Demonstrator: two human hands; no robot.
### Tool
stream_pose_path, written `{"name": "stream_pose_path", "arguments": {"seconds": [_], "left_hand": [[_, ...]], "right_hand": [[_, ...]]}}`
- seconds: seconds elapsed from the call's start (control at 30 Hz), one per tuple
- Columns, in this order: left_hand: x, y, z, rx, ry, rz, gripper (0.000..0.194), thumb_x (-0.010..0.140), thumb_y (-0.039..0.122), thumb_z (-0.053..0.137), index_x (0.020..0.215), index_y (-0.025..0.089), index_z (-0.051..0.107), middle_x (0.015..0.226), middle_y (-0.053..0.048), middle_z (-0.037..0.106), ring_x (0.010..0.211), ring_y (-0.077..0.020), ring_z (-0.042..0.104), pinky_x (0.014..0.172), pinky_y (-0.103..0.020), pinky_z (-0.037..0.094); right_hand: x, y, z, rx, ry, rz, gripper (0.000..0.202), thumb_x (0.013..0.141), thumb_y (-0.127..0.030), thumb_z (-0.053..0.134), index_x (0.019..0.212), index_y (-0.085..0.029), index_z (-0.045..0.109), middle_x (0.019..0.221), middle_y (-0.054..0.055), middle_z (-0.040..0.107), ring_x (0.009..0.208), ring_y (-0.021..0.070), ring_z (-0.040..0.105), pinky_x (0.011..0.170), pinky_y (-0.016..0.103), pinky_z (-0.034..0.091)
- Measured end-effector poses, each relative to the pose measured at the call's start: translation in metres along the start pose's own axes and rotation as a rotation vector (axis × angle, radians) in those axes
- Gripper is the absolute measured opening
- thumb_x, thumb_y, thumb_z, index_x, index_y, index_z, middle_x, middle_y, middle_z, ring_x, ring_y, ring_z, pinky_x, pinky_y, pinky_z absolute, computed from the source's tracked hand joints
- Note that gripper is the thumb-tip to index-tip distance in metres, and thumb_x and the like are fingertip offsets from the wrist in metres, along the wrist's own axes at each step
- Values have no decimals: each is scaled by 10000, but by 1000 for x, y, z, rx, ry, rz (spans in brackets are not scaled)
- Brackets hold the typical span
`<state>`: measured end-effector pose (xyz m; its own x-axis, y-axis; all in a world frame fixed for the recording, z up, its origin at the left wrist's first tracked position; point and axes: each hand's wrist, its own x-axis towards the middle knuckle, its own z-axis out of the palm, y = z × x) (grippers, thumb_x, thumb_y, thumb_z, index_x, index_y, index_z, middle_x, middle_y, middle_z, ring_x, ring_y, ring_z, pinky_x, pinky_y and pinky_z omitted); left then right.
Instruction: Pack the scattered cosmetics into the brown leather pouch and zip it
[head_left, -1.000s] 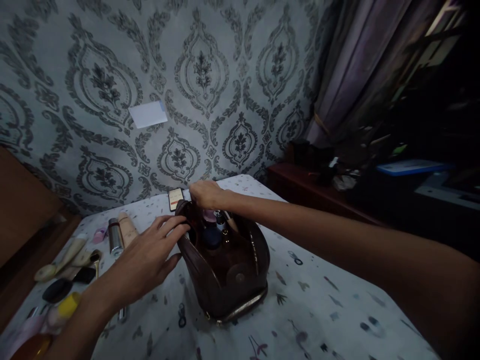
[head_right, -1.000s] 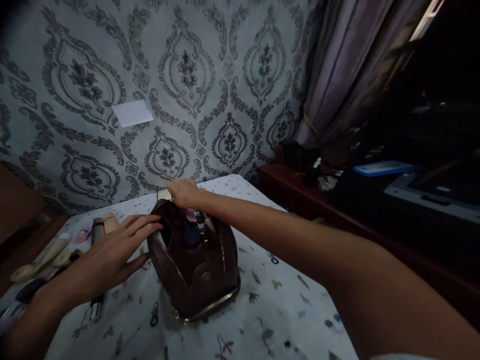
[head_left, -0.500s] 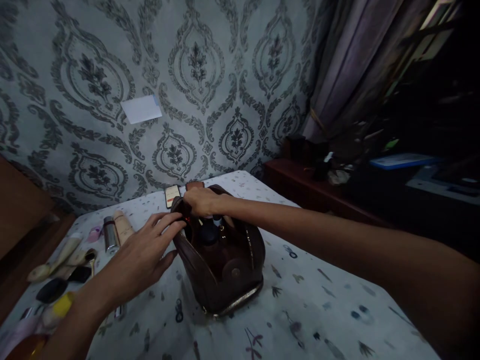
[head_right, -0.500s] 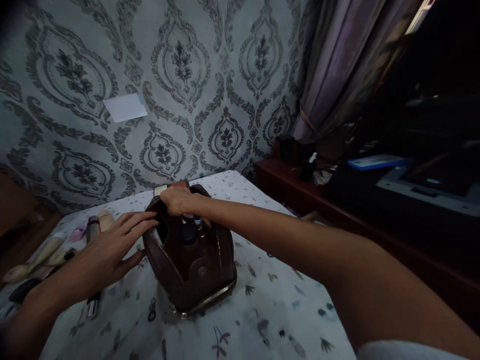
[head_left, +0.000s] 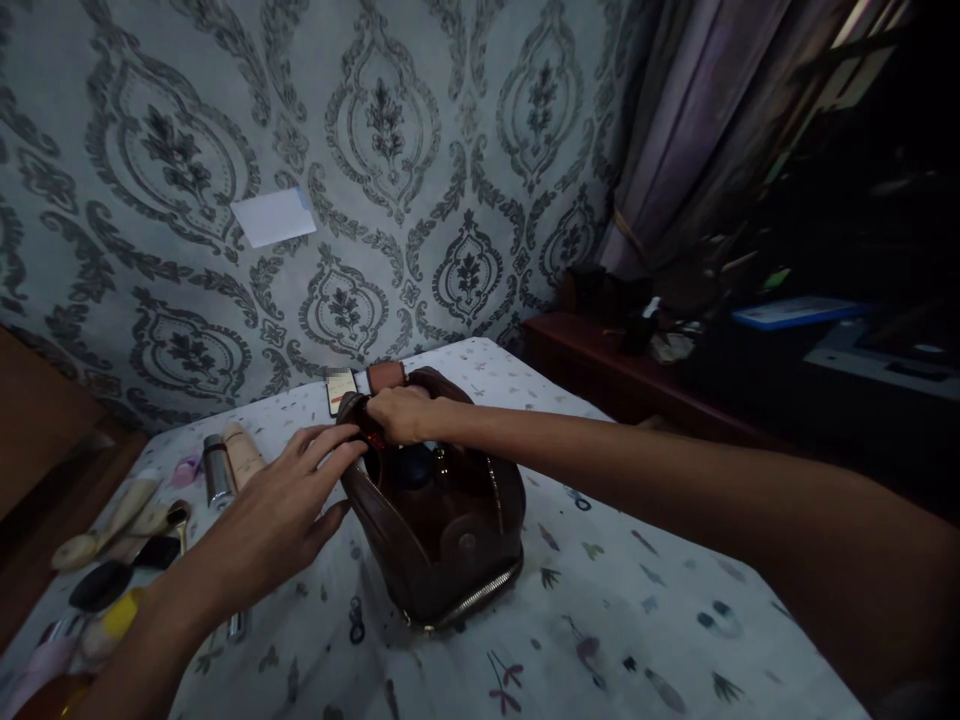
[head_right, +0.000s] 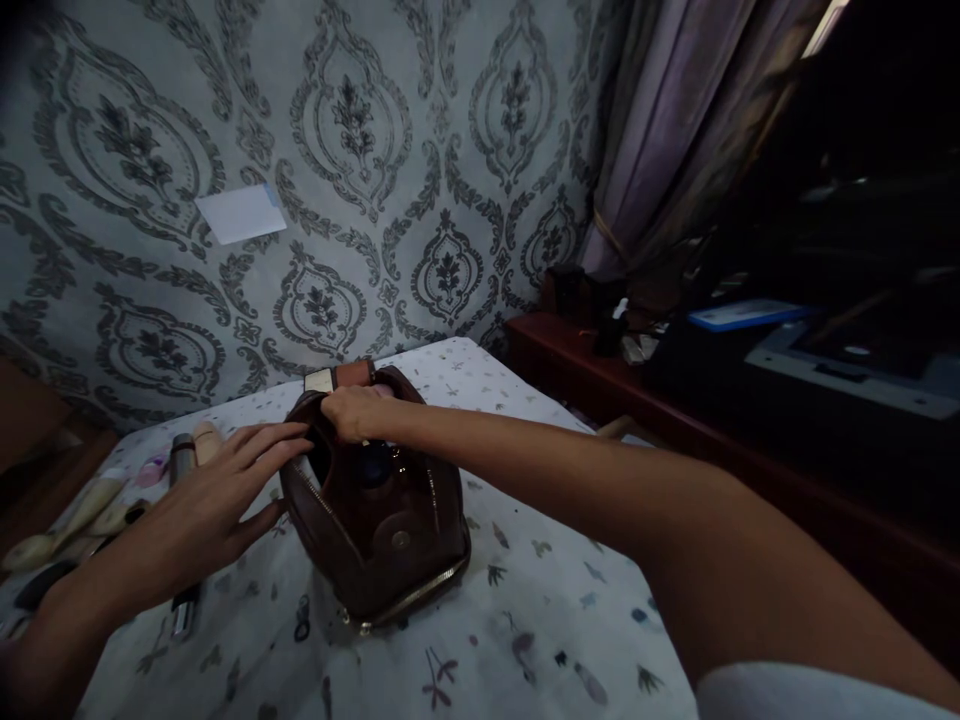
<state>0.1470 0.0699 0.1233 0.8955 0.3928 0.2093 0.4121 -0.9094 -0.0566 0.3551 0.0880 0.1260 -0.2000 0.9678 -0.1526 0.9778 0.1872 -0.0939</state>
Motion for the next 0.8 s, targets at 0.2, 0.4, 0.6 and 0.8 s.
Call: {"name": "stream_pose_path", "arguments": {"seconds": [0.2, 0.4, 0.6, 0.8], "left_hand": [[0, 1, -2, -6, 9, -5, 500, 884, 152, 478, 1374, 246, 456, 1473, -78, 484, 1343, -305, 420, 997, -472, 514], [-3, 3, -4, -26, -3, -4, 552, 899, 134, 452, 1433, 256, 388, 1519, -90, 430, 1391, -298, 394, 1051, -493, 489], [-9, 10, -6, -62, 4, -34, 651, 941, 161, 421, 1541, 314, 219, 1632, -104, 255, 1429, -317, 395, 978, -458, 547], [-39, 32, 3, -103, 105, -131, 641, 973, 176, 428, 1544, 275, 152, 1630, -158, 218, 1486, -304, 300, 1102, -477, 454]], "right_hand": [[-11, 2, -23, 3, 13, -76, 285, 774, -155, 696, 1047, -95, 756, 1016, 141, 764, 940, 242, 718, 695, 241, 502], [-39, 9, -51, 17, 194, -114, 204, 869, -113, 582, 989, -100, 746, 974, 119, 752, 915, 194, 669, 711, 230, 427], [-94, 4, -44, 258, 434, -108, 201, 922, -134, 534, 896, -142, 734, 748, 21, 709, 678, 134, 603, 620, 226, 375], [-148, -15, 5, 430, 641, -237, 228, 957, -266, 504, 934, -235, 729, 789, 33, 758, 663, 165, 688, 606, 255, 487]]}}
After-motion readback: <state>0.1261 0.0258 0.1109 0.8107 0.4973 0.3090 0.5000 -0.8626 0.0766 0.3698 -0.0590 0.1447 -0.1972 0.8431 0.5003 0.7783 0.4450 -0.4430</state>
